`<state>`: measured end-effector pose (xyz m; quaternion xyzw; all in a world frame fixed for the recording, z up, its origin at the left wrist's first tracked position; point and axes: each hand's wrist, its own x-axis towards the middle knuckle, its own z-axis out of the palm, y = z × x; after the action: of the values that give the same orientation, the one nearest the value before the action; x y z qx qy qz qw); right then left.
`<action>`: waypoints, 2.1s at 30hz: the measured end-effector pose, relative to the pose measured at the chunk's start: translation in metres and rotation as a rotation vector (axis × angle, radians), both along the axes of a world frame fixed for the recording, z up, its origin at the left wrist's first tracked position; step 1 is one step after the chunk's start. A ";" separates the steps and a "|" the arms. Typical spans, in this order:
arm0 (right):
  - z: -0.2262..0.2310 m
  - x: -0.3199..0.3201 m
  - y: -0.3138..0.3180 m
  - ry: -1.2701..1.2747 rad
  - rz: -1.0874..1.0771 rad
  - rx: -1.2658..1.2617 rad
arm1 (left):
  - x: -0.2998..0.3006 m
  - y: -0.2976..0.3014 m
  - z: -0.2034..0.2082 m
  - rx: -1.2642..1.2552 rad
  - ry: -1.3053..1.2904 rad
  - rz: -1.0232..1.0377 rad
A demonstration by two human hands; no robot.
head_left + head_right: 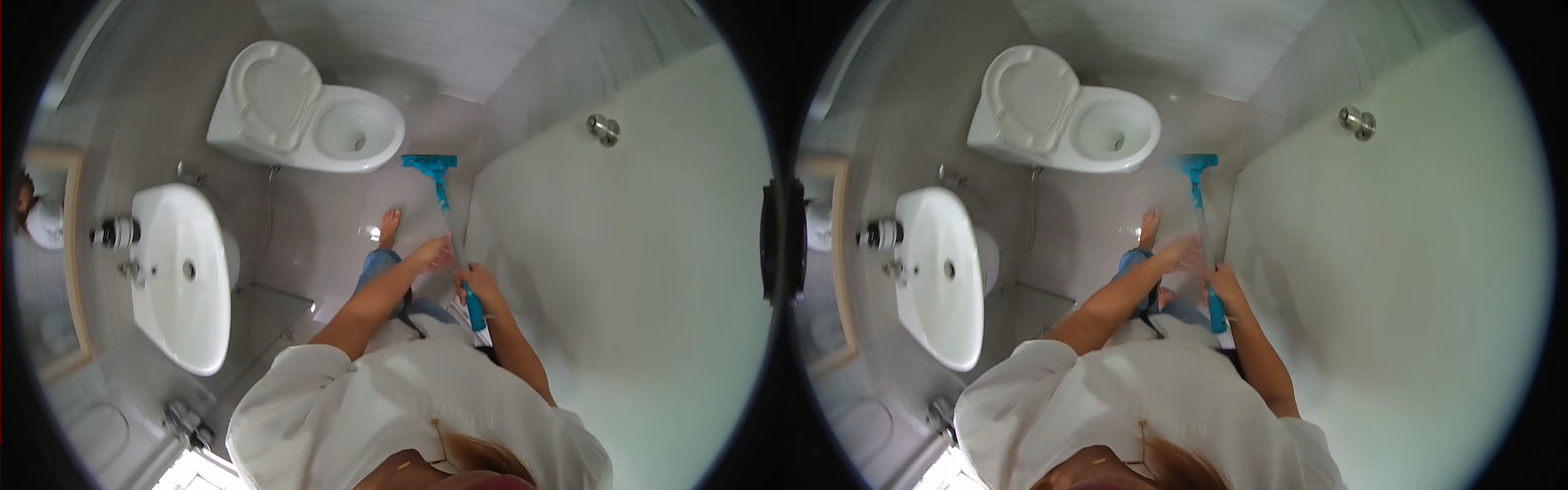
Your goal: The person wipes a bathroom wall and sink with a cloth and a spray bottle, then mops the tiled floor with a blue mop.
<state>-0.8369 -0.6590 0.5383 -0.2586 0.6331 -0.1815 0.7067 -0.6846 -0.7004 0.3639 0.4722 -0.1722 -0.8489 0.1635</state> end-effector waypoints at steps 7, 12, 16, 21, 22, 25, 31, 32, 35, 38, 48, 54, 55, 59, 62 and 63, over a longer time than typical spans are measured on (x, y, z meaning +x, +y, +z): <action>-0.049 -0.015 -0.012 -0.002 -0.180 0.201 | -0.068 -0.096 -0.080 0.447 -0.006 0.278; -0.073 -0.020 -0.031 0.019 -0.157 0.345 | -0.091 -0.098 -0.132 0.437 -0.264 0.376; -0.109 -0.040 -0.035 0.066 -0.132 0.402 | -0.111 -0.124 -0.140 0.375 -0.378 0.382; -0.171 -0.057 -0.134 0.117 -0.061 0.370 | -0.114 -0.217 -0.202 0.398 -0.203 0.491; -0.177 -0.057 -0.162 0.088 -0.075 0.378 | -0.111 -0.239 -0.215 0.407 -0.154 0.534; -0.188 -0.058 -0.196 0.081 -0.045 0.352 | -0.109 -0.277 -0.228 0.309 -0.205 0.486; -0.074 -0.065 -0.209 0.233 -0.054 0.426 | -0.128 -0.312 -0.119 0.543 -0.256 0.492; -0.054 -0.069 -0.198 0.276 -0.057 0.485 | -0.135 -0.315 -0.104 0.612 -0.241 0.504; -0.013 -0.090 -0.174 0.334 -0.123 0.538 | -0.156 -0.285 -0.147 0.734 0.076 0.557; -0.001 -0.105 -0.184 0.345 -0.271 0.629 | -0.194 -0.282 -0.150 0.747 0.091 0.489; 0.090 -0.043 -0.440 0.579 -0.002 0.671 | -0.180 -0.416 -0.112 1.031 0.376 0.707; 0.116 -0.035 -0.571 0.562 -0.053 0.575 | -0.207 -0.534 -0.100 1.137 0.587 0.906; 0.109 -0.032 -0.593 0.600 0.040 0.566 | -0.210 -0.552 -0.103 1.163 0.642 0.949; 0.096 -0.020 -0.684 0.673 0.327 0.590 | -0.191 -0.618 -0.115 1.166 0.737 1.193; 0.093 0.015 -0.732 0.739 0.454 0.621 | -0.173 -0.637 -0.115 1.177 0.763 1.312; 0.094 0.025 -0.742 0.739 0.447 0.638 | -0.169 -0.639 -0.113 1.202 0.736 1.321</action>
<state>-0.8118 -1.4009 0.6324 -0.2063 0.7930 0.2778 0.5014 -0.8536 -1.3390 0.2513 0.1832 0.6533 -0.6270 0.3827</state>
